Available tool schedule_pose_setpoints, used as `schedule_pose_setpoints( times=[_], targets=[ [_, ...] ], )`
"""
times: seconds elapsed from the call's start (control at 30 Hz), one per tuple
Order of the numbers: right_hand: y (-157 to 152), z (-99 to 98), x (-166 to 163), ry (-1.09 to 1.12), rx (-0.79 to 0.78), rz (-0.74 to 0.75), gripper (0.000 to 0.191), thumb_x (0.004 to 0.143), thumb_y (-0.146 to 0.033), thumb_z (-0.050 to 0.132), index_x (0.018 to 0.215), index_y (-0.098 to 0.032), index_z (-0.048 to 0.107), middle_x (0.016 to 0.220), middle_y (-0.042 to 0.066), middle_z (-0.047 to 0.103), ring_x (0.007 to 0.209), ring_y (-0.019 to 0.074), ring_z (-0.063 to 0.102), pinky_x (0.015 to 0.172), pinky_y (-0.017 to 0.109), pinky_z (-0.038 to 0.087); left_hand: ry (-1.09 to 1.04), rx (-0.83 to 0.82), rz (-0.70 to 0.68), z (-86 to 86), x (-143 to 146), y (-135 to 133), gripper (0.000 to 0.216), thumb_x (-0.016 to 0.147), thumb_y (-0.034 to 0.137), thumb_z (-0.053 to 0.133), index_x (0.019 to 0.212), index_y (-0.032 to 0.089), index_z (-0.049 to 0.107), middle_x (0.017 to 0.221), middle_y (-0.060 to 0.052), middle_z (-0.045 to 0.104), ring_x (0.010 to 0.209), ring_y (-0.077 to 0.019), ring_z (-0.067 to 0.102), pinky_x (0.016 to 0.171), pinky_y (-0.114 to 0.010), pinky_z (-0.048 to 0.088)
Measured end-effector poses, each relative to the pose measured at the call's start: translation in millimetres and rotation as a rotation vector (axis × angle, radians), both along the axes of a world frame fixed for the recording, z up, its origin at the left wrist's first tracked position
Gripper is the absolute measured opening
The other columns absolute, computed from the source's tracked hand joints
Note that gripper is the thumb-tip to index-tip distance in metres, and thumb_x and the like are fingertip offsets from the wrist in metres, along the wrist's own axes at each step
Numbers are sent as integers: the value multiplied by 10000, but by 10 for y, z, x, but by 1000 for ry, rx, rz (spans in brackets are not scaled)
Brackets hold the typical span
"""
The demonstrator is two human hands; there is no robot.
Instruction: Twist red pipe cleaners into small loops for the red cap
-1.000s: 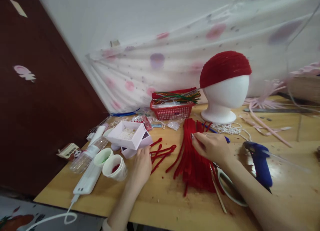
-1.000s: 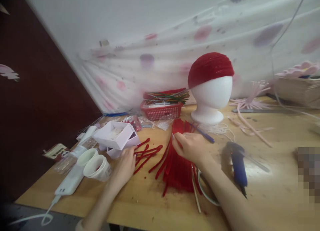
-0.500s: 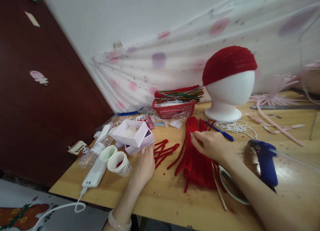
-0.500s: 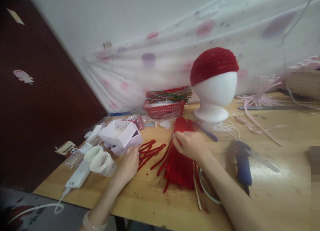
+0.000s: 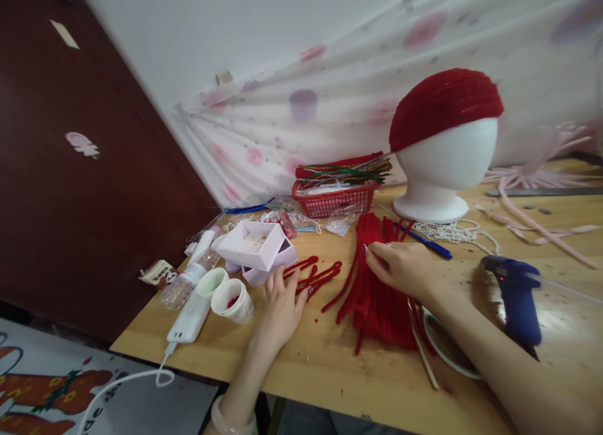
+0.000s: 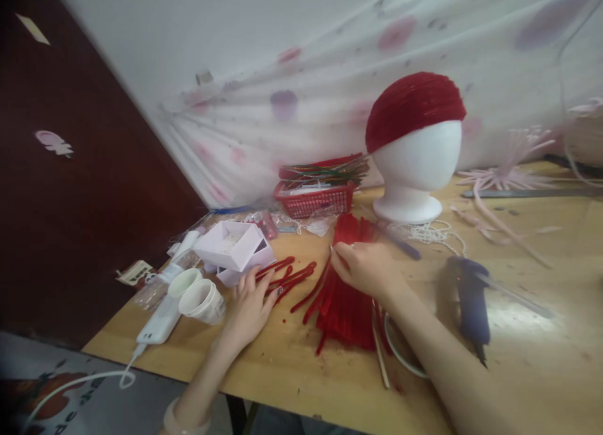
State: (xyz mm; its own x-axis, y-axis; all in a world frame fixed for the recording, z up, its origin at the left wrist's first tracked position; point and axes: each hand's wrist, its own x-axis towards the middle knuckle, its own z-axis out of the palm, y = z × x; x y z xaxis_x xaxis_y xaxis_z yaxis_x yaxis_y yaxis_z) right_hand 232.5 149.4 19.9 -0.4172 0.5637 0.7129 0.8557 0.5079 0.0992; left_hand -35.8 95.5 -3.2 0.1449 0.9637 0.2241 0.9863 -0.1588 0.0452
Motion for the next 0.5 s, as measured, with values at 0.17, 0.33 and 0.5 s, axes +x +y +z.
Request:
schedule_pose_setpoints(
  times=[0.17, 0.33, 0.5],
  targets=[
    [10, -21, 8, 4, -2, 4, 392, 923, -270, 447, 576, -175, 602, 462, 64, 669, 386, 154, 599, 462, 275, 236, -9, 23, -26, 62, 16, -13, 388, 966, 254, 484, 1342, 256, 580, 1423, -152, 491, 1305, -325, 461, 1056, -513, 401],
    [16, -19, 4, 3, -15, 9, 398, 925, -272, 436, 581, -171, 608, 465, 74, 672, 389, 161, 601, 464, 277, 239, -12, 50, 5, 125, -19, 51, 218, 948, 201, 508, 1093, 184, 669, 1248, -131, 617, 1202, -322, 522, 981, -510, 425],
    [14, -4, 4, -2, -54, 12, 397, 925, -281, 430, 578, -179, 594, 459, 67, 657, 387, 153, 570, 468, 279, 231, -32, 56, 37, 121, -59, 80, 191, 961, 145, 451, 973, 162, 642, 1052, -101, 667, 1040, -262, 599, 905, -406, 482]
  ],
)
